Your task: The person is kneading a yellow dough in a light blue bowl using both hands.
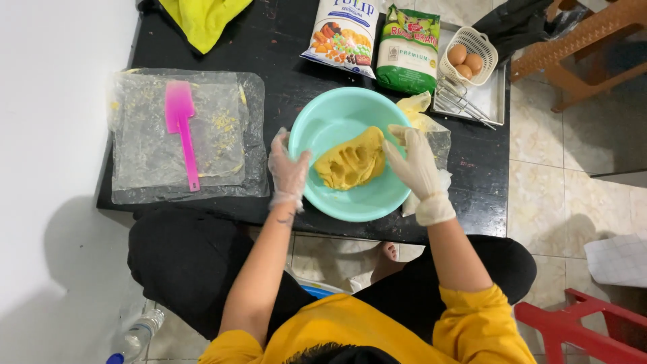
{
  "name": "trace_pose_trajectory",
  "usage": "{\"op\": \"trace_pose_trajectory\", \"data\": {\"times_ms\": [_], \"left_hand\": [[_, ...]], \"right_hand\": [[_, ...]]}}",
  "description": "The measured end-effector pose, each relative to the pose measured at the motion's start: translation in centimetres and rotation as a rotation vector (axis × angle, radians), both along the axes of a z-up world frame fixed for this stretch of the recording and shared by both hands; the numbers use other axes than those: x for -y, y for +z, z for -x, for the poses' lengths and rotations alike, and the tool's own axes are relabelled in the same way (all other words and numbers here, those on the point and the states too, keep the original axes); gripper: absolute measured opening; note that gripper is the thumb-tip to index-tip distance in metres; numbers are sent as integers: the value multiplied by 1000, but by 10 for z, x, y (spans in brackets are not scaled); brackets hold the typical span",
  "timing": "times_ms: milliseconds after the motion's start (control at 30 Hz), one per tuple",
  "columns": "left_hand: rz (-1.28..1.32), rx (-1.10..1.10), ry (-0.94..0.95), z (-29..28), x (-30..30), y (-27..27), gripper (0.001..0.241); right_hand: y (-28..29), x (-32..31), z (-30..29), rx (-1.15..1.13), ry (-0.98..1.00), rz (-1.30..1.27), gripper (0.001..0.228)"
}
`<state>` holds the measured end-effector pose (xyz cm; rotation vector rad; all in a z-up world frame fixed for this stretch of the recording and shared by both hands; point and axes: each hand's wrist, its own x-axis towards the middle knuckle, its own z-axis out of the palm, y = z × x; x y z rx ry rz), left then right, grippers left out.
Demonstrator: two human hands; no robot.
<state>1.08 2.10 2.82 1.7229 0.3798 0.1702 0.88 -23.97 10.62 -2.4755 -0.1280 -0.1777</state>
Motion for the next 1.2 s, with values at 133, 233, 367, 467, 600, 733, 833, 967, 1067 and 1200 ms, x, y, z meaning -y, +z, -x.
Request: {"op": "trace_pose_trajectory", "data": {"times_ms": [133,233,367,467,600,733,833,967,1067,1200], "left_hand": [[35,-121,-201,-23,1,-19,79],[90,-92,-40,-7,20,-18,72],[108,-25,163,19,43,0,73],[132,39,236,28,61,-1,74],[201,162,325,37,64,-1,74],[225,56,311,39,62,1,76],[186,-55,282,40,64,-13,77],[171,-139,228,42,65,-13,81],[264,-117,225,43,65,-11,82],[392,-58,242,38,68,6,80]], "right_hand": [[-43,-11,-51,-409,4,-133,71],[-96,-16,-88,-393,-76,117,68],[-75,-39,-98,-527,-88,236,53],[-39,-62,-56,-180,31,325,47],[13,-91,23,199,236,369,49],[19,-85,77,268,371,523,66],[12,-71,84,191,466,615,69],[-1,-68,60,88,548,598,62],[-28,-70,29,-14,574,485,56],[-63,-92,-6,50,529,785,58]]}}
